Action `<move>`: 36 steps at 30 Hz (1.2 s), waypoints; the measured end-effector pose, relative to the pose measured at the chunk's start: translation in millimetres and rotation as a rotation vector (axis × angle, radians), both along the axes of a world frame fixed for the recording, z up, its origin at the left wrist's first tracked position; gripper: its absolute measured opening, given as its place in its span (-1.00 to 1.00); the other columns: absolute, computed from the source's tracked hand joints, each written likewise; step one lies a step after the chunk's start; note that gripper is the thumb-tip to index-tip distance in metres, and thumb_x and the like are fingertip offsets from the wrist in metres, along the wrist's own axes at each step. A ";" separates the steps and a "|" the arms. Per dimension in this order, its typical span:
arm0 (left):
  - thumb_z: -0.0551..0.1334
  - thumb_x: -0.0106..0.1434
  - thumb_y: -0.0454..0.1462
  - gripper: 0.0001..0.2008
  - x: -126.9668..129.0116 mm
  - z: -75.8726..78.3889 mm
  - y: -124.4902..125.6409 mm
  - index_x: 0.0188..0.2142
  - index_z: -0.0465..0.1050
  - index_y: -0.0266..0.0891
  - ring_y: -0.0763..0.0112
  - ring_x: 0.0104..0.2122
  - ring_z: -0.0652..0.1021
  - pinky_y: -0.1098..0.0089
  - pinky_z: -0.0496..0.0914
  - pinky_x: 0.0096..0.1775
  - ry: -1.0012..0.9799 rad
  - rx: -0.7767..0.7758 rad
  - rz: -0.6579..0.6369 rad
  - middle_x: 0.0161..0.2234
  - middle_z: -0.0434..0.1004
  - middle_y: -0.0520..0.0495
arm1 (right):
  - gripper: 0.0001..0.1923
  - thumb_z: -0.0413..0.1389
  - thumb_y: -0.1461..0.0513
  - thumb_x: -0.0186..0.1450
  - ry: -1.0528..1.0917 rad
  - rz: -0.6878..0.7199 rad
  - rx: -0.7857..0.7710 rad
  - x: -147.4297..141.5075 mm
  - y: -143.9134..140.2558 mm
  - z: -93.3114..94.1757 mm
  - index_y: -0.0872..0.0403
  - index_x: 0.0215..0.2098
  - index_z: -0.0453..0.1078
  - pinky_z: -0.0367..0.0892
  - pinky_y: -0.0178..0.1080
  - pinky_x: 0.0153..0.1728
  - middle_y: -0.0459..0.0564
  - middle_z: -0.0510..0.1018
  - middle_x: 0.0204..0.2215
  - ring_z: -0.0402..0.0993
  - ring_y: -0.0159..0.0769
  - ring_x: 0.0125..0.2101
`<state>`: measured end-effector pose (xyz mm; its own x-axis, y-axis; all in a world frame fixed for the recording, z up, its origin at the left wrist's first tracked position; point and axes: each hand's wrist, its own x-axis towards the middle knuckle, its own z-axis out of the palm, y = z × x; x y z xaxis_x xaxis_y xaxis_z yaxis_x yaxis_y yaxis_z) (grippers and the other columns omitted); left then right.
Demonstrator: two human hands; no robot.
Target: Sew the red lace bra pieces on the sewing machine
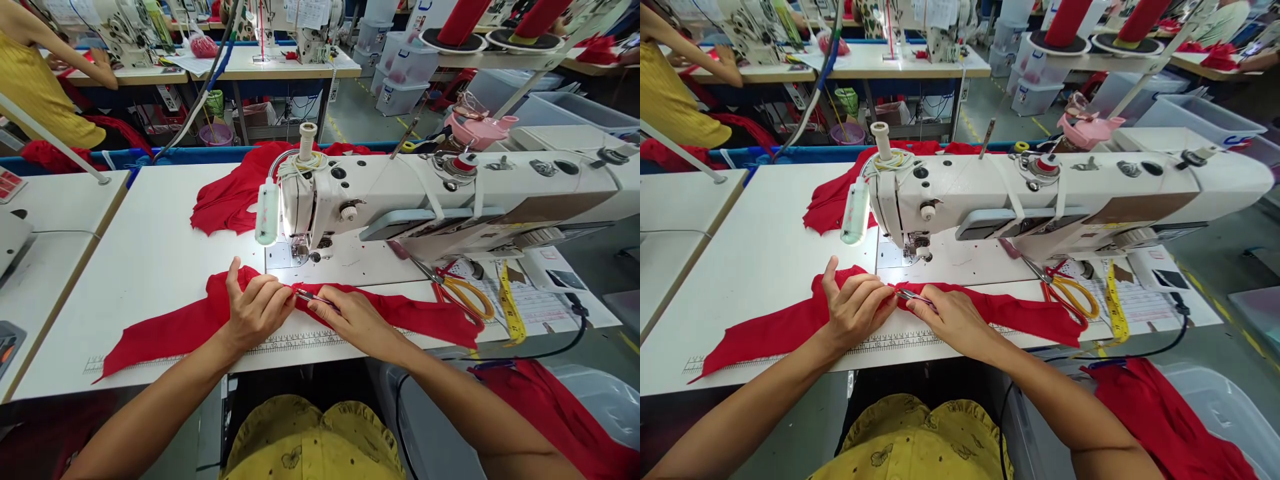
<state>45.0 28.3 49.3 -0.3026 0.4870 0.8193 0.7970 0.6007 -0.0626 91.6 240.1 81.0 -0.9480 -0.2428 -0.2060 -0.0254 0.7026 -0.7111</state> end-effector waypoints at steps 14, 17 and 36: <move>0.40 0.26 -0.30 -0.84 -1.5 -2.1 -0.9 -0.25 0.44 -0.25 0.30 -0.30 0.58 -0.29 -0.04 0.34 -0.041 0.018 0.013 -0.36 0.57 0.01 | -0.58 -0.15 -0.02 0.51 0.192 -0.113 0.332 -13.5 9.9 -2.0 0.05 -0.28 0.35 -0.01 -0.26 -0.45 -0.10 0.47 -0.55 0.36 -0.31 -0.54; 0.35 0.33 -0.13 -0.63 -8.0 -9.3 -0.9 0.00 0.40 -0.32 0.04 -0.05 0.54 -0.31 0.02 0.29 -0.161 0.006 0.177 -0.14 0.57 -0.22 | -0.57 -0.08 0.00 0.49 0.353 -0.302 0.713 -28.9 25.7 -1.4 0.17 -0.11 0.42 0.05 -0.21 -0.44 0.12 0.57 -0.43 0.47 -0.12 -0.42; 0.11 0.45 -0.37 -0.74 10.7 -11.4 -11.3 0.11 0.32 -0.32 0.14 -0.02 0.49 0.14 0.48 -0.03 -0.498 -0.282 -0.283 -0.01 0.47 -0.26 | -0.71 -0.04 0.32 0.43 0.587 -0.158 0.770 -32.9 33.4 21.5 0.23 0.01 0.45 0.30 -0.06 -0.11 0.29 0.57 -0.15 0.47 -0.01 -0.15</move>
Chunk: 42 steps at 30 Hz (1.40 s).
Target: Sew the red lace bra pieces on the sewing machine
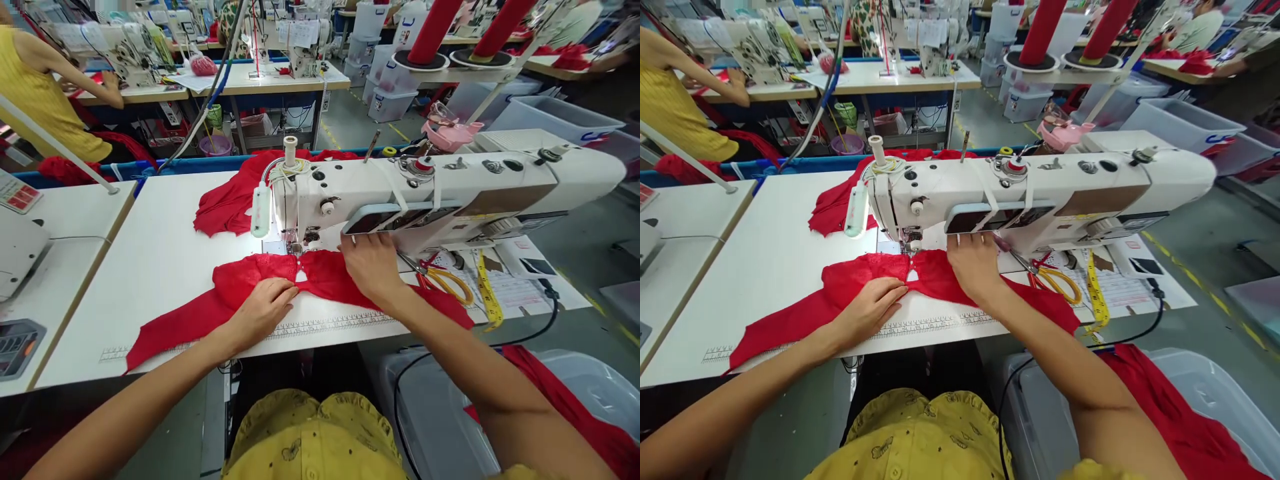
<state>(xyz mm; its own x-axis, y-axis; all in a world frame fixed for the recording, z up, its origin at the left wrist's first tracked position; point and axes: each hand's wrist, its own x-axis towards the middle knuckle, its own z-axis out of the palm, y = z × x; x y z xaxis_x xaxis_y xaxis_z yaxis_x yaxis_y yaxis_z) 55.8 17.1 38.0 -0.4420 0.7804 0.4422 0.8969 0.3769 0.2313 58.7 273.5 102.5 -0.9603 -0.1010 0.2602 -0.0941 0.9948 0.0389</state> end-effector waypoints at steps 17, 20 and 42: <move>0.10 0.43 -0.43 -0.83 -11.0 -0.9 18.1 -0.05 0.41 -0.36 0.15 -0.04 0.52 0.13 0.52 0.02 -0.050 0.100 0.209 -0.04 0.51 -0.26 | -0.73 0.03 0.17 0.47 0.001 0.592 -0.420 0.8 -25.5 -57.0 0.13 -0.02 0.48 0.42 -0.06 0.06 0.09 0.60 -0.05 0.49 -0.14 0.00; 0.10 0.44 -0.41 -0.79 -11.0 -8.5 13.7 0.03 0.37 -0.37 0.10 0.03 0.49 0.05 0.46 0.10 -0.069 0.073 0.221 0.02 0.48 -0.27 | -0.70 0.08 0.11 0.44 0.006 0.547 -0.457 -0.3 -24.2 -69.1 0.14 -0.01 0.46 0.41 -0.06 0.05 0.11 0.59 -0.03 0.48 -0.13 0.02; 0.09 0.44 -0.38 -0.64 -14.4 -8.8 9.1 0.20 0.31 -0.38 0.06 0.14 0.43 0.07 0.39 0.10 0.027 -0.094 0.287 0.19 0.42 -0.24 | -0.54 0.05 0.00 0.45 -0.032 0.467 -0.220 -4.9 -15.1 -66.5 0.06 0.18 0.41 0.28 -0.03 -0.07 0.12 0.55 0.00 0.37 -0.07 -0.04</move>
